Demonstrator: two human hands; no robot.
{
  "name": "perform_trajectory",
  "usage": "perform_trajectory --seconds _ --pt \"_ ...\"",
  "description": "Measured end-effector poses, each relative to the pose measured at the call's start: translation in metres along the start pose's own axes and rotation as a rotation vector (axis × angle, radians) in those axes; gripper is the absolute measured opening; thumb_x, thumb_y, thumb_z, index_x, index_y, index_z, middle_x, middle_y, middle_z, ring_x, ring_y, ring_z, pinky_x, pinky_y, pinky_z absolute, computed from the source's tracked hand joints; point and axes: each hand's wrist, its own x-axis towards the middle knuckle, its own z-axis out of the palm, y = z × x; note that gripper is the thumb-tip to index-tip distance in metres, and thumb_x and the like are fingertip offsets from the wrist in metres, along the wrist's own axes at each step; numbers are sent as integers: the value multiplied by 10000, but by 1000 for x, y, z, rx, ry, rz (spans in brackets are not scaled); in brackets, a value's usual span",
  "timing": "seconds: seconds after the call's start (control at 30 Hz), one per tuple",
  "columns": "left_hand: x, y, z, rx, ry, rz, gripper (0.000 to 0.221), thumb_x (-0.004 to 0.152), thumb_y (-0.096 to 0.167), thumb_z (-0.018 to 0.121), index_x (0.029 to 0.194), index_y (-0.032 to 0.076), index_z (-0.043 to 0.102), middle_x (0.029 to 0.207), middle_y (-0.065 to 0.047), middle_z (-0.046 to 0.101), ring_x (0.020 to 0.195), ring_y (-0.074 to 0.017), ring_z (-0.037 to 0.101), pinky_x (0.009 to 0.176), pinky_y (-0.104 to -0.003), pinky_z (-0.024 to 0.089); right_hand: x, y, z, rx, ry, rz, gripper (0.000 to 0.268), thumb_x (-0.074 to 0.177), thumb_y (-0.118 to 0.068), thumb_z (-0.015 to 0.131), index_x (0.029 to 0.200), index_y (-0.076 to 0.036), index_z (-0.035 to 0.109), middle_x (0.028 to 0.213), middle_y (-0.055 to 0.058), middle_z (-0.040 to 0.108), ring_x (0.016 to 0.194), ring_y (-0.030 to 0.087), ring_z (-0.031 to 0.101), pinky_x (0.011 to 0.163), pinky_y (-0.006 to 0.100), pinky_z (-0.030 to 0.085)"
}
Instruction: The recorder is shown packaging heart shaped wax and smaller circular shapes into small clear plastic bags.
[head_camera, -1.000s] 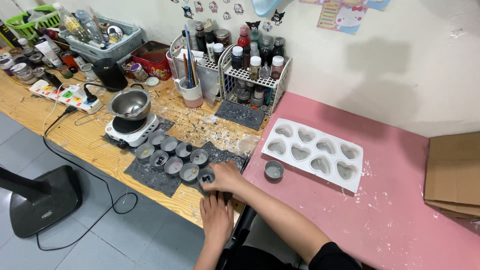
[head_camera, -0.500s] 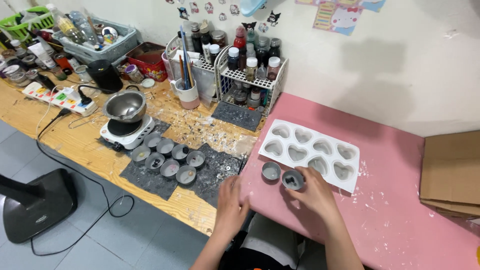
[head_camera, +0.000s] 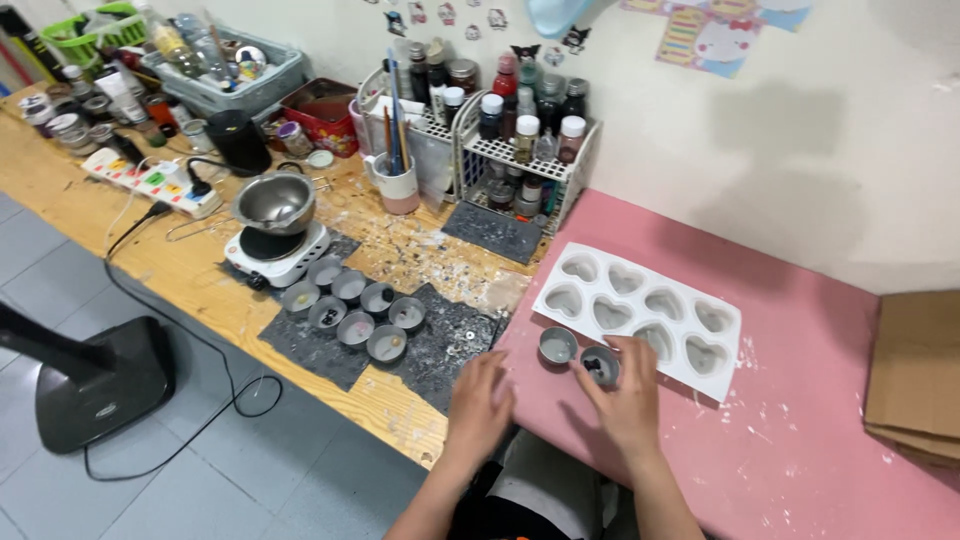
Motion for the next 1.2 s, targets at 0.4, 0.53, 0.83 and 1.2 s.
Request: perform_trajectory --seconds 0.4,0.53,0.83,1.2 --pt "-21 -94 -50 499 457 -495 984 750 272 815 1484 -73 258 1409 -293 425 1350 -400 383 1109 -516 320 38 -116 194 75 -629 -633 815 710 -391 883 1365 -36 554 1502 260 382 1417 473 262 1142 630 233" --pt "-19 -97 -49 525 251 -559 1012 798 275 803 1532 -55 190 1420 -219 468 1391 -331 400 1137 -509 302 35 -116 241 -4 -664 -678 871 674 -453 892 1349 -6 573 1520 267 373 1459 474 236 1157 708 157" --pt "-30 -132 -19 776 294 -417 965 949 406 651 1562 -171 179 1393 -306 524 1339 -370 481 1143 -440 327 38 -111 259 121 -710 -501 656 657 -390 892 1192 -83 669 1445 156 500 1477 378 302 1210 716 52" --pt "-27 -116 -22 971 143 -478 659 1004 378 464 1515 -33 394 1609 -174 378 1455 -306 365 1192 -473 246 87 -63 101 600 -568 -106 758 751 -292 915 1422 -170 584 1428 107 592 1352 275 566 1145 462 460"
